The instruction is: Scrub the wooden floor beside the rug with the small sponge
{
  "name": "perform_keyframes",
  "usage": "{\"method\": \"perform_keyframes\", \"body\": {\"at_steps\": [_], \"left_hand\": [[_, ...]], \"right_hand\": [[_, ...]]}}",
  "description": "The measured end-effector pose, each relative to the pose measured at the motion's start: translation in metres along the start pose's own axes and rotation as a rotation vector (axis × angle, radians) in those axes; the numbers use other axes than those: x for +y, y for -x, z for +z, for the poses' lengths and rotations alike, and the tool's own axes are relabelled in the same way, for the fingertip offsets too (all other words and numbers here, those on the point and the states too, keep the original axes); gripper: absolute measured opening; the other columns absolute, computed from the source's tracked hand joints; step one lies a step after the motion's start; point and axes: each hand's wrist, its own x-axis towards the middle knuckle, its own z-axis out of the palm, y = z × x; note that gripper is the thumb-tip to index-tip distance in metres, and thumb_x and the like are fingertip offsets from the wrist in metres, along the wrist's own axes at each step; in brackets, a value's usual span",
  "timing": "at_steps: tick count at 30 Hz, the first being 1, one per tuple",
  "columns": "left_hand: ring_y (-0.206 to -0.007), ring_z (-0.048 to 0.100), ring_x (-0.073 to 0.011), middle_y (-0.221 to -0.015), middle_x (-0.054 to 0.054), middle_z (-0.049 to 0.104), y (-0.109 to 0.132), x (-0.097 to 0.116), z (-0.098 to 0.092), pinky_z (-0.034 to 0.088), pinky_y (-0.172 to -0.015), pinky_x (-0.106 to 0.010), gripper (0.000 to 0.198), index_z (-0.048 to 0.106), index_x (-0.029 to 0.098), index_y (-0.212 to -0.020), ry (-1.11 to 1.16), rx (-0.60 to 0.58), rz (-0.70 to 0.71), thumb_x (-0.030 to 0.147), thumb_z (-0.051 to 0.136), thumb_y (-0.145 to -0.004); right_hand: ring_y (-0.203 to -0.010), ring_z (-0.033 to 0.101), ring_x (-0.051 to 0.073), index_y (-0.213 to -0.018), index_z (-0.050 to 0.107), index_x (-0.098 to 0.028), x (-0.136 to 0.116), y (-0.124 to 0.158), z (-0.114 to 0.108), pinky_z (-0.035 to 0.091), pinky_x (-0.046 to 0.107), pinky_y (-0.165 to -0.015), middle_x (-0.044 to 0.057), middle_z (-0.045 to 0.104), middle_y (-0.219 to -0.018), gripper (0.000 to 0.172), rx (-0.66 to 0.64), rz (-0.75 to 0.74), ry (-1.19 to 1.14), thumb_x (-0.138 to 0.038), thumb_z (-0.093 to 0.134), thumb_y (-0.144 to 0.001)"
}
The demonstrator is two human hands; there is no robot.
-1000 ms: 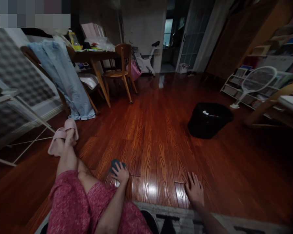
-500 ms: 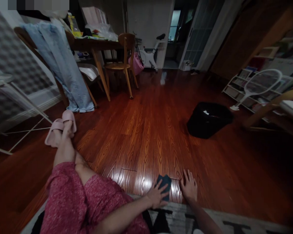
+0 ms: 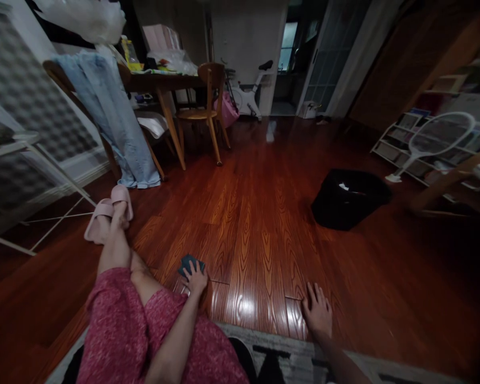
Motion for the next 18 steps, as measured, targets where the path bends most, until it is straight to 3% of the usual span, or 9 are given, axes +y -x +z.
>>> {"method": "perform_keyframes", "body": {"at_steps": [3, 6, 10, 12, 13, 15, 18], "left_hand": [[-0.147, 0.017, -0.0468, -0.164, -0.020, 0.010, 0.011, 0.012, 0.008, 0.025, -0.113, -0.065, 0.067, 0.023, 0.011, -0.158, -0.011, -0.031, 0.008, 0.034, 0.042, -0.097], [-0.149, 0.006, -0.0451, -0.165, -0.012, 0.008, 0.042, 0.047, 0.033, 0.018, -0.117, -0.063, 0.077, 0.026, 0.019, -0.157, -0.014, -0.083, 0.219, 0.039, 0.055, -0.089], [-0.150, -0.001, -0.0430, -0.165, -0.009, 0.010, 0.102, 0.086, 0.089, 0.009, -0.118, -0.065, 0.077, 0.033, 0.022, -0.155, -0.042, -0.313, 1.060, 0.053, 0.055, -0.088], [-0.151, -0.001, -0.0378, -0.164, -0.004, 0.019, 0.126, 0.096, 0.118, 0.010, -0.120, -0.061, 0.069, 0.041, 0.026, -0.151, -0.028, -0.389, 1.372, 0.056, 0.052, -0.090], [-0.151, -0.002, -0.0371, -0.164, -0.003, 0.022, 0.133, 0.099, 0.128, 0.009, -0.121, -0.062, 0.069, 0.042, 0.027, -0.151, -0.011, -0.387, 1.451, 0.058, 0.052, -0.090], [-0.152, 0.003, -0.0358, -0.162, -0.001, 0.027, 0.135, 0.103, 0.135, 0.007, -0.120, -0.064, 0.065, 0.043, 0.031, -0.150, 0.011, -0.375, 1.517, 0.056, 0.051, -0.091], [-0.152, 0.009, -0.0338, -0.162, 0.002, 0.027, 0.109, 0.099, 0.113, 0.008, -0.120, -0.063, 0.062, 0.038, 0.036, -0.152, 0.054, -0.347, 1.404, 0.055, 0.047, -0.094]], "right_hand": [[-0.148, 0.026, 0.025, -0.153, 0.037, -0.017, 0.002, -0.001, 0.003, 0.021, 0.047, -0.118, 0.012, 0.037, -0.158, 0.067, -0.003, 0.002, -0.027, -0.042, 0.021, -0.093], [-0.149, 0.026, 0.025, -0.153, 0.036, -0.017, 0.004, -0.001, 0.006, 0.022, 0.048, -0.118, 0.012, 0.037, -0.158, 0.067, -0.002, 0.002, -0.048, -0.043, 0.021, -0.093], [-0.148, 0.027, 0.026, -0.153, 0.037, -0.017, 0.006, -0.001, 0.007, 0.023, 0.048, -0.117, 0.012, 0.038, -0.157, 0.068, 0.003, -0.004, -0.047, -0.044, 0.021, -0.093], [-0.148, 0.028, 0.026, -0.152, 0.038, -0.016, 0.006, -0.001, 0.007, 0.023, 0.047, -0.117, 0.013, 0.039, -0.157, 0.069, 0.016, -0.010, -0.037, -0.045, 0.019, -0.092], [-0.147, 0.029, 0.026, -0.152, 0.039, -0.016, 0.006, -0.002, 0.007, 0.024, 0.047, -0.117, 0.013, 0.039, -0.156, 0.069, 0.020, -0.012, -0.032, -0.045, 0.019, -0.092], [-0.147, 0.030, 0.026, -0.151, 0.040, -0.018, 0.006, -0.002, 0.006, 0.024, 0.048, -0.117, 0.012, 0.040, -0.156, 0.069, 0.018, -0.010, -0.024, -0.045, 0.019, -0.092], [-0.147, 0.029, 0.025, -0.151, 0.041, -0.017, 0.006, -0.002, 0.007, 0.025, 0.047, -0.117, 0.012, 0.040, -0.156, 0.070, 0.015, 0.000, -0.023, -0.046, 0.019, -0.091]]}}
